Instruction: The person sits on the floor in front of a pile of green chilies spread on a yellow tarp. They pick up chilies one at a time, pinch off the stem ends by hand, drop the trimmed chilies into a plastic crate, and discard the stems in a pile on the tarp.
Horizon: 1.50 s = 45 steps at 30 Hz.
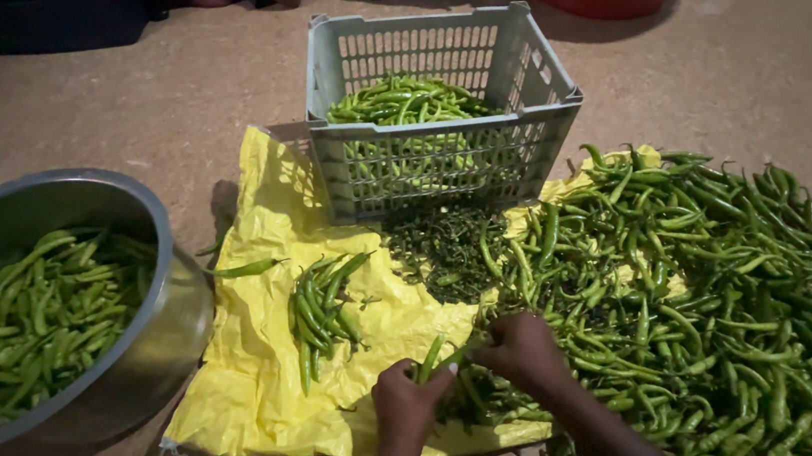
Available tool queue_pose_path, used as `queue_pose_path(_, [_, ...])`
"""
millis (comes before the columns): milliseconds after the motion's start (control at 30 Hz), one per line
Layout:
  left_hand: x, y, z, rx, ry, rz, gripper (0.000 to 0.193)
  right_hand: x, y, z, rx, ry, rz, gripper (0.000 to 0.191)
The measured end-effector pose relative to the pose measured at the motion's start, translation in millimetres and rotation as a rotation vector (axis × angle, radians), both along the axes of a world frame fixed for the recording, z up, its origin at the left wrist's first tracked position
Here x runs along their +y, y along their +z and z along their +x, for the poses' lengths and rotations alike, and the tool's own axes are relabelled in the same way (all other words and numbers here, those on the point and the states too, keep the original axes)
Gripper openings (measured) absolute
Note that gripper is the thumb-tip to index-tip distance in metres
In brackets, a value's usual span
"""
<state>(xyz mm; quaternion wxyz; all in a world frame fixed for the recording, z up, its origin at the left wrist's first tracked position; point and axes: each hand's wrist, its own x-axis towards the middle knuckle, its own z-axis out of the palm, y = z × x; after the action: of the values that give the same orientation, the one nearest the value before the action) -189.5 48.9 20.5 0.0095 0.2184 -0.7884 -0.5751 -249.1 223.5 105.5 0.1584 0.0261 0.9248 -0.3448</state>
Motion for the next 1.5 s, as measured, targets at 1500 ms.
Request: queue_pose_path(1500, [14, -1, -14, -0.287, -0.027, 0.985, 0.028, 12, -64, -11, -0.466, -0.209, -0.984, 0.017])
